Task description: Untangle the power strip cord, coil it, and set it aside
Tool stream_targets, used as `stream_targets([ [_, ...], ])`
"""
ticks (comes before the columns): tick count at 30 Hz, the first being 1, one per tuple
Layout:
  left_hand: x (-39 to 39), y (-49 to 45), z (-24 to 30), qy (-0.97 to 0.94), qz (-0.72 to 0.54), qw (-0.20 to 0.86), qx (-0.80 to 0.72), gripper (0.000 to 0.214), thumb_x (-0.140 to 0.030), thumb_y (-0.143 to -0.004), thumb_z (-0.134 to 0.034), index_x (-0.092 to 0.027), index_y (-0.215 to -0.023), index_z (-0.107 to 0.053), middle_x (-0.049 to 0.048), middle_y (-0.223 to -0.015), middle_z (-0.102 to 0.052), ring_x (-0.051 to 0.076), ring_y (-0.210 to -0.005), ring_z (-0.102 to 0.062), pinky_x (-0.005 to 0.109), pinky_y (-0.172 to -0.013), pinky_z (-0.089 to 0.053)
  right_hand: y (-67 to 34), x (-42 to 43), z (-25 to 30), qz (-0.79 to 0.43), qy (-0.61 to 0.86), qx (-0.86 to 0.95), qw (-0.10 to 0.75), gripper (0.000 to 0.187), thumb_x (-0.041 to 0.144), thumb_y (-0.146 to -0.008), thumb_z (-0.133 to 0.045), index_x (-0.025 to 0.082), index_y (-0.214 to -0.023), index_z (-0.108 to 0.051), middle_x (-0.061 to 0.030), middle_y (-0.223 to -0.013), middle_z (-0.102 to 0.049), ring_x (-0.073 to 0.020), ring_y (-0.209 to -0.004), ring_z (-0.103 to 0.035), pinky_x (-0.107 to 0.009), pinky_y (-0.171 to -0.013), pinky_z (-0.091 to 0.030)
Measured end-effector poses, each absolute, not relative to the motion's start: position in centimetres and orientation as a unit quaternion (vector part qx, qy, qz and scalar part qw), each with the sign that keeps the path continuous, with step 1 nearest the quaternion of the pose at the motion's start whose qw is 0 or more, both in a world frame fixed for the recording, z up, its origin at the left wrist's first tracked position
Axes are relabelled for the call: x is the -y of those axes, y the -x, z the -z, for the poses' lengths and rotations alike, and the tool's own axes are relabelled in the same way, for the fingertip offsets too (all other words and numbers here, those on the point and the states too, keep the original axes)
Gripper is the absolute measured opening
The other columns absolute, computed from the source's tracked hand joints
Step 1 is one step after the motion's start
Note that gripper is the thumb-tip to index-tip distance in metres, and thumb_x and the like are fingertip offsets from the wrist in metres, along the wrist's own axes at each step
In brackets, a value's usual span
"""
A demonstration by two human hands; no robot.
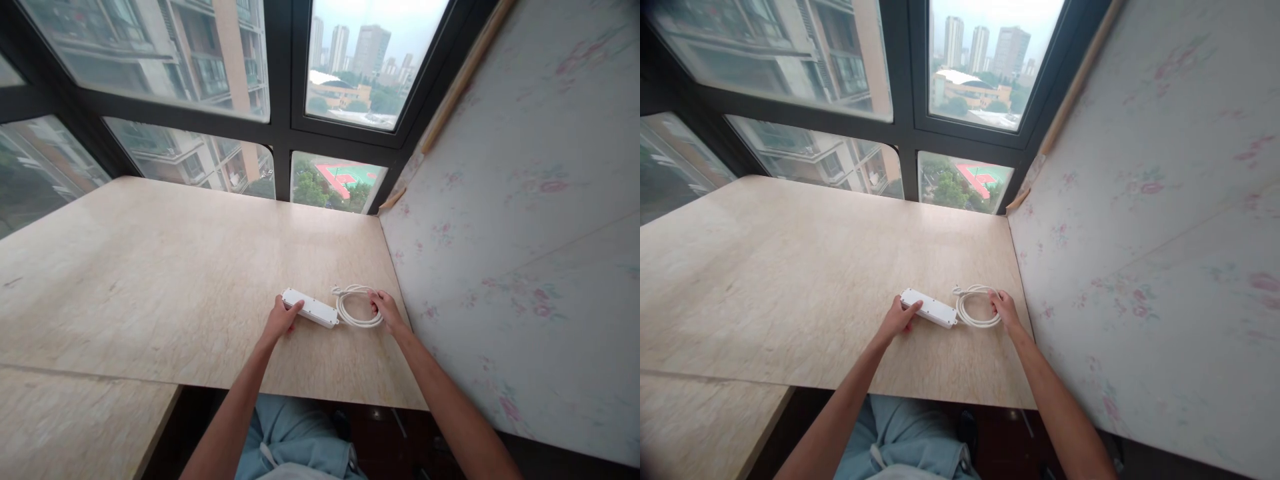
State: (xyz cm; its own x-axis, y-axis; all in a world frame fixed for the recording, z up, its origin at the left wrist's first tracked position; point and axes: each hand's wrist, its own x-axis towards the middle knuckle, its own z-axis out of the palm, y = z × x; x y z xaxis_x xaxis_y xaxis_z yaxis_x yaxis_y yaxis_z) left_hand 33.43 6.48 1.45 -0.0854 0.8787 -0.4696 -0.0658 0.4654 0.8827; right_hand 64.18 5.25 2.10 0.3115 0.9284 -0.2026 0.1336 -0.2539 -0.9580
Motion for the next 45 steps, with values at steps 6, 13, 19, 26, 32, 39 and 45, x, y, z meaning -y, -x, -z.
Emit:
stream_targets([
  [6,-8.5,-36.4,-1.3,-0.418,-0.332,0.541,-0.650,0.047,-0.041,-0.074,-0.072,-0.019,-0.106,-0.047,-0.0005,-0.072,-0.060,0.013,-0.042,-0.056,0.023,-0.043,-0.041,-66.1,-6.3,-1.5,-0.350,0.690,0.418,0.477,0.031,0.047,-0.070,-0.065,0.017,-0.075,-0.059,0.0040,-0.058,-0.052,-0.0109,-0.048,-0.044,-0.023,-0.046,-0.035],
  [13,-13.5,-41.0,-1.6,-0.524,-0.269,0.432,-0.683,0.047,-0.036,-0.082,-0.060,-0.015,-0.119,-0.041,0.0141,-0.106,-0.065,0.024,-0.096,-0.065,0.032,-0.078,-0.049,-67.4,-7.1,0.4,-0.254,0.732,0.340,0.533,0.036,0.050,-0.074,-0.055,0.016,-0.086,-0.056,0.0049,-0.057,-0.048,-0.0113,-0.047,-0.042,-0.023,-0.044,-0.033],
  [19,-18.2,-45.4,-1.9,-0.590,-0.228,0.404,-0.661,0.052,-0.044,-0.077,-0.062,-0.018,-0.117,-0.041,0.0145,-0.115,-0.061,0.027,-0.105,-0.061,0.034,-0.082,-0.047,-68.1,-7.3,1.4,-0.223,0.745,0.312,0.545,0.032,0.049,-0.077,-0.053,0.017,-0.079,-0.055,0.0049,-0.053,-0.047,-0.0119,-0.045,-0.042,-0.023,-0.043,-0.032],
  [26,-21.4,-51.2,-2.2,-0.649,-0.197,0.348,-0.647,0.072,-0.047,-0.070,-0.067,-0.015,-0.126,-0.036,0.0193,-0.122,-0.053,0.031,-0.113,-0.055,0.038,-0.086,-0.044,-70.0,-9.5,2.8,-0.143,0.776,0.319,0.525,0.042,0.050,-0.081,-0.049,0.012,-0.092,-0.064,-0.0041,-0.063,-0.062,-0.0192,-0.059,-0.056,-0.030,-0.059,-0.045],
  [32,-24.0,-55.7,-1.1,-0.696,-0.229,0.271,-0.624,0.083,-0.047,-0.072,-0.066,-0.010,-0.138,-0.030,0.0218,-0.132,-0.050,0.034,-0.123,-0.046,0.041,-0.098,-0.038,-70.7,-13.1,3.5,-0.052,0.787,0.344,0.509,0.051,0.048,-0.085,-0.043,0.009,-0.110,-0.064,-0.0180,-0.105,-0.069,-0.0287,-0.101,-0.061,-0.041,-0.089,-0.045],
  [39,-26.9,-58.1,0.1,-0.706,-0.233,0.239,-0.624,0.069,-0.047,-0.077,-0.057,-0.011,-0.134,-0.037,0.0205,-0.130,-0.053,0.034,-0.133,-0.033,0.049,-0.100,-0.035,-70.1,-15.6,4.1,0.000,0.783,0.385,0.489,0.059,0.044,-0.093,-0.032,0.002,-0.128,-0.054,-0.0238,-0.130,-0.057,-0.0297,-0.123,-0.052,-0.046,-0.104,-0.038],
  [45,-27.4,-58.3,0.8,-0.718,-0.230,0.211,-0.621,0.070,-0.045,-0.079,-0.055,-0.014,-0.139,-0.035,0.0177,-0.142,-0.044,0.031,-0.135,-0.031,0.047,-0.100,-0.036,-69.9,-15.2,3.5,0.053,0.745,0.464,0.477,0.052,0.037,-0.097,-0.035,0.005,-0.133,-0.050,-0.0223,-0.139,-0.050,-0.0272,-0.131,-0.045,-0.048,-0.107,-0.037],
])
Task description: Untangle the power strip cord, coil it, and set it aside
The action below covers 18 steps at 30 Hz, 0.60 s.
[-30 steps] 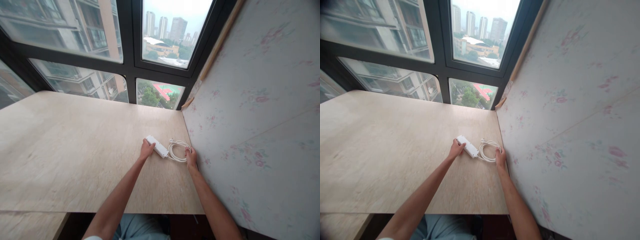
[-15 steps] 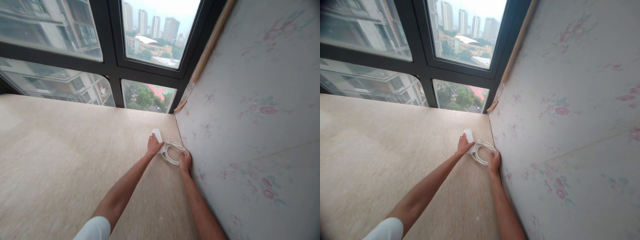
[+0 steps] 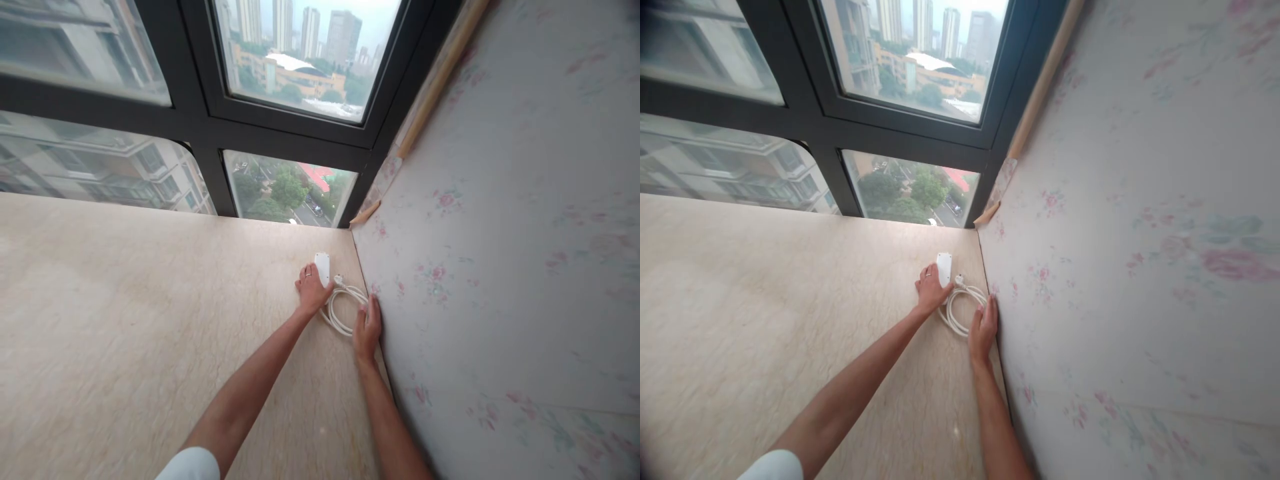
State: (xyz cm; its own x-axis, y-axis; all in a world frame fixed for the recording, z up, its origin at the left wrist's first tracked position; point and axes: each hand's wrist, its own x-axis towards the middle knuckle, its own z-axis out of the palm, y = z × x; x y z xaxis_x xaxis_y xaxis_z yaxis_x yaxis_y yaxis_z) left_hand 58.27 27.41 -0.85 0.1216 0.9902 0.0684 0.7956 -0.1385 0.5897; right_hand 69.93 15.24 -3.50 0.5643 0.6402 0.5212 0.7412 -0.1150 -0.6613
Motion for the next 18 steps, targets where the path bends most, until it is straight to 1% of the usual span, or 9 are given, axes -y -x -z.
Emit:
stream_targets([
  [3,-27.2,-58.5,0.8,-0.712,-0.222,0.208,-0.633,0.071,-0.044,-0.079,-0.053,-0.013,-0.140,-0.034,0.0181,-0.143,-0.043,0.031,-0.136,-0.030,0.047,-0.101,-0.035,-69.6,-14.7,2.9,0.099,0.709,0.523,0.463,0.043,0.031,-0.097,-0.036,0.010,-0.130,-0.055,-0.0189,-0.138,-0.051,-0.0251,-0.133,-0.043,-0.051,-0.109,-0.034],
  [7,-26.9,-58.7,0.4,-0.704,-0.220,0.219,-0.639,0.072,-0.043,-0.080,-0.052,-0.013,-0.142,-0.031,0.0184,-0.145,-0.041,0.031,-0.138,-0.027,0.047,-0.104,-0.032,-69.0,-13.6,2.4,0.125,0.692,0.551,0.449,0.036,0.029,-0.097,-0.037,0.015,-0.118,-0.063,-0.0155,-0.127,-0.061,-0.0246,-0.126,-0.051,-0.054,-0.108,-0.033],
  [12,-26.4,-58.1,0.1,-0.698,-0.212,0.280,-0.624,0.074,-0.045,-0.082,-0.053,-0.014,-0.144,-0.029,0.0187,-0.149,-0.036,0.031,-0.141,-0.024,0.048,-0.108,-0.026,-67.4,-11.1,2.1,0.074,0.687,0.565,0.451,0.033,0.027,-0.095,-0.037,0.017,-0.104,-0.067,-0.0140,-0.117,-0.065,-0.0245,-0.120,-0.055,-0.054,-0.104,-0.038],
  [15,-25.3,-56.6,0.2,-0.707,-0.224,0.303,-0.598,0.070,-0.047,-0.084,-0.052,-0.014,-0.143,-0.033,0.0174,-0.149,-0.038,0.029,-0.141,-0.026,0.044,-0.111,-0.024,-65.6,-8.7,2.2,0.048,0.668,0.585,0.457,0.031,0.023,-0.093,-0.039,0.018,-0.103,-0.067,-0.0126,-0.113,-0.066,-0.0240,-0.117,-0.056,-0.052,-0.101,-0.042],
  [18,-23.2,-54.1,0.6,-0.710,-0.246,0.330,-0.572,0.061,-0.043,-0.087,-0.050,-0.016,-0.140,-0.039,0.0142,-0.145,-0.045,0.025,-0.137,-0.035,0.040,-0.111,-0.027,-63.4,-6.1,2.6,0.002,0.651,0.611,0.450,0.032,0.019,-0.092,-0.039,0.020,-0.108,-0.067,-0.0117,-0.110,-0.067,-0.0235,-0.113,-0.058,-0.050,-0.098,-0.046],
])
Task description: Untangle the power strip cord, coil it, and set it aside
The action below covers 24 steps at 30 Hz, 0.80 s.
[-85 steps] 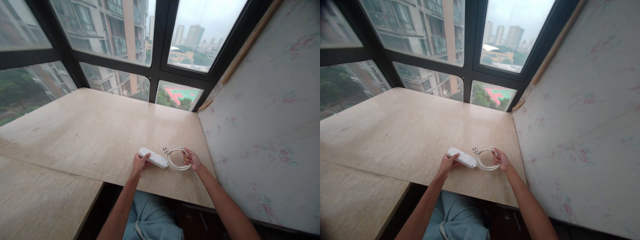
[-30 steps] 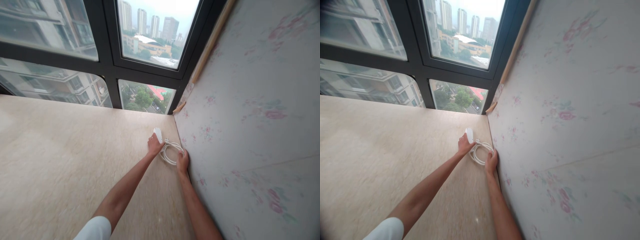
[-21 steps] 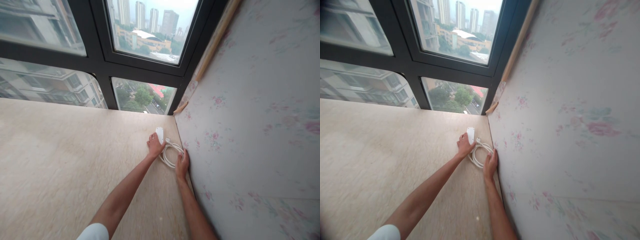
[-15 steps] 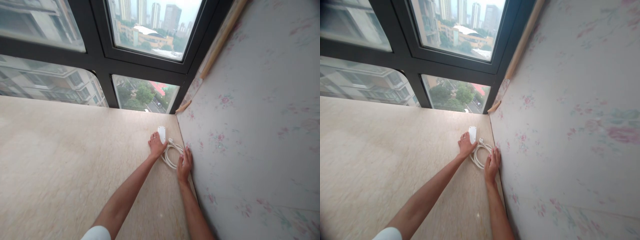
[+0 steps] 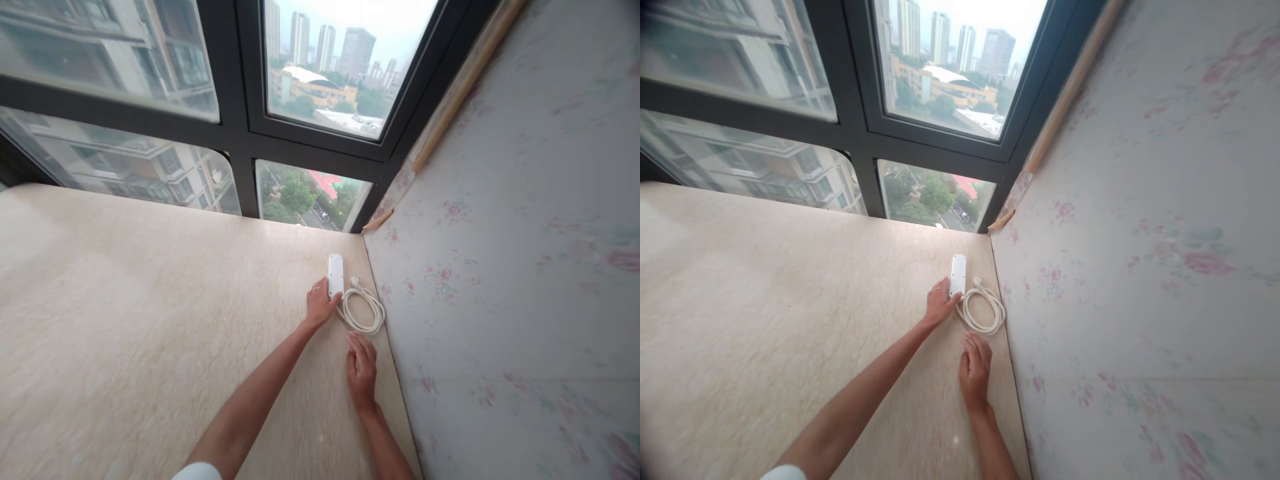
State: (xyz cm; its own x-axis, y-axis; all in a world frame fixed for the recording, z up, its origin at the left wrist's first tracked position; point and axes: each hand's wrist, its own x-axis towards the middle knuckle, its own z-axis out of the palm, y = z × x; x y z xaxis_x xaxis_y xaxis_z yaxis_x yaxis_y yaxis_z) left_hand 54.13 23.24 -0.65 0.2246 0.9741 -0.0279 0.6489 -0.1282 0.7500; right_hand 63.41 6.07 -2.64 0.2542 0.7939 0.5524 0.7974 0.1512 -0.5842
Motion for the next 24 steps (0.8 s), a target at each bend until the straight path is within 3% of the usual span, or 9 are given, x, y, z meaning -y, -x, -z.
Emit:
stream_targets([
  [6,-16.6,-47.6,1.8,-0.699,-0.313,0.356,-0.535,0.045,-0.024,-0.082,-0.053,-0.015,-0.127,-0.052,0.0124,-0.129,-0.058,0.023,-0.123,-0.050,0.041,-0.108,-0.035,-59.4,-1.9,3.4,-0.078,0.636,0.660,0.392,0.038,0.018,-0.093,-0.039,0.022,-0.123,-0.061,-0.0105,-0.121,-0.064,-0.0219,-0.116,-0.057,-0.044,-0.098,-0.050],
  [10,-11.8,-43.4,2.0,-0.688,-0.361,0.346,-0.526,0.039,-0.021,-0.082,-0.050,-0.016,-0.120,-0.056,0.0116,-0.123,-0.061,0.023,-0.118,-0.054,0.046,-0.105,-0.039,-57.7,-0.3,4.3,-0.038,0.639,0.702,0.312,0.043,0.027,-0.093,-0.046,0.022,-0.136,-0.051,-0.0110,-0.137,-0.055,-0.0263,-0.127,-0.050,-0.050,-0.104,-0.043],
  [18,-5.4,-34.9,-0.8,-0.647,-0.471,0.316,-0.510,0.024,-0.025,-0.089,-0.040,-0.019,-0.097,-0.063,0.0097,-0.098,-0.067,0.018,-0.086,-0.066,0.032,-0.074,-0.054,-57.2,-0.3,5.9,0.046,0.624,0.743,0.240,0.042,0.034,-0.094,-0.045,0.022,-0.134,-0.053,-0.0123,-0.140,-0.051,-0.0303,-0.131,-0.046,-0.054,-0.105,-0.039],
  [24,-1.3,-29.9,0.4,-0.605,-0.487,0.308,-0.549,0.021,-0.027,-0.084,-0.045,-0.023,-0.084,-0.065,0.0070,-0.086,-0.069,0.019,-0.079,-0.067,0.031,-0.067,-0.055,-57.3,-0.5,6.8,0.067,0.620,0.742,0.247,0.042,0.036,-0.095,-0.042,0.021,-0.132,-0.055,-0.0134,-0.137,-0.054,-0.0295,-0.128,-0.049,-0.053,-0.104,-0.039],
])
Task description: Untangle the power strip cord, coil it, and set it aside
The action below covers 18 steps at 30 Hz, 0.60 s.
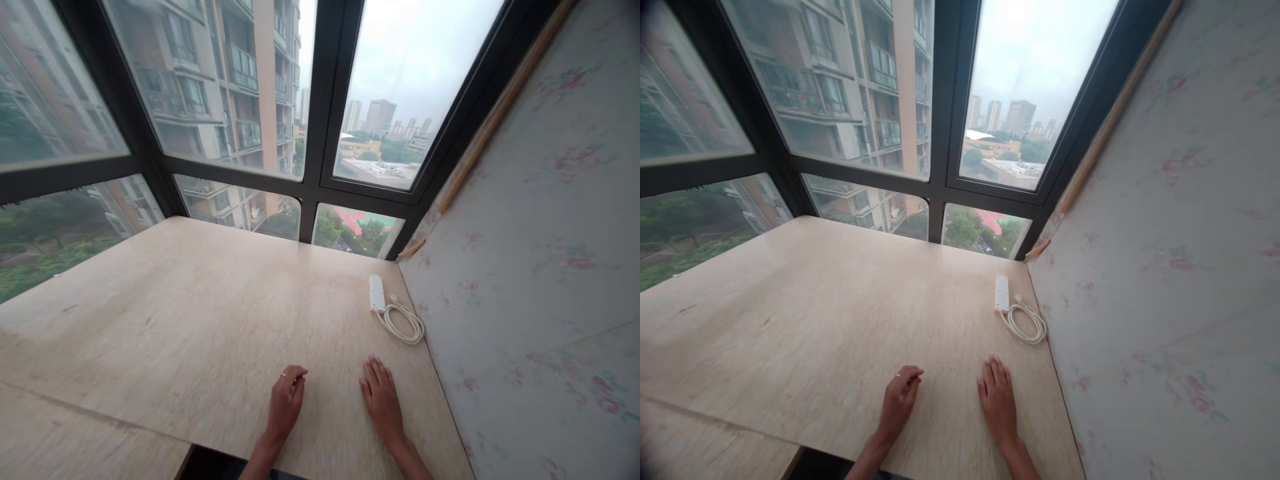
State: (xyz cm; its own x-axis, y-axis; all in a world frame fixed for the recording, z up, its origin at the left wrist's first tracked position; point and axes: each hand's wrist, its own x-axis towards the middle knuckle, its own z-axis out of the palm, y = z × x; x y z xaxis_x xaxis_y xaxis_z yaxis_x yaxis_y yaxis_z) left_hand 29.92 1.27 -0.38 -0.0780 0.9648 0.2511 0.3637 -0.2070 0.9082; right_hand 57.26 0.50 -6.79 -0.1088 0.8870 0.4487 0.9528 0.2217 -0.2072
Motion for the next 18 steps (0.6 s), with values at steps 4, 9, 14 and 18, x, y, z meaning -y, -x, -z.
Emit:
stream_targets([
  [4,0.6,-28.7,1.3,-0.576,-0.495,0.311,-0.571,0.020,-0.025,-0.082,-0.047,-0.023,-0.081,-0.067,0.0062,-0.085,-0.070,0.020,-0.078,-0.067,0.032,-0.069,-0.055,-56.9,-0.5,7.4,0.098,0.625,0.735,0.243,0.043,0.036,-0.096,-0.037,0.017,-0.129,-0.057,-0.0153,-0.135,-0.055,-0.0299,-0.127,-0.049,-0.052,-0.104,-0.039],
  [9,0.7,-28.8,1.1,-0.574,-0.486,0.299,-0.587,0.021,-0.023,-0.080,-0.045,-0.022,-0.080,-0.066,0.0056,-0.082,-0.069,0.020,-0.076,-0.066,0.033,-0.068,-0.054,-56.8,-0.5,7.2,0.096,0.627,0.735,0.241,0.043,0.036,-0.096,-0.038,0.014,-0.126,-0.059,-0.0166,-0.133,-0.056,-0.0301,-0.126,-0.049,-0.052,-0.104,-0.038],
  [14,0.7,-28.9,0.8,-0.605,-0.452,0.304,-0.581,0.023,-0.023,-0.082,-0.042,-0.022,-0.081,-0.065,0.0066,-0.083,-0.069,0.020,-0.079,-0.066,0.033,-0.070,-0.053,-56.8,-0.7,6.6,0.065,0.630,0.726,0.267,0.041,0.037,-0.094,-0.042,0.016,-0.123,-0.061,-0.0156,-0.131,-0.058,-0.0295,-0.126,-0.050,-0.052,-0.104,-0.039],
  [18,0.8,-28.7,0.8,-0.614,-0.451,0.302,-0.574,0.022,-0.023,-0.082,-0.043,-0.022,-0.080,-0.065,0.0057,-0.082,-0.069,0.020,-0.077,-0.066,0.032,-0.068,-0.052,-56.6,-0.7,6.3,0.044,0.639,0.715,0.281,0.039,0.035,-0.093,-0.043,0.017,-0.122,-0.062,-0.0142,-0.130,-0.059,-0.0286,-0.125,-0.051,-0.052,-0.105,-0.039],
])
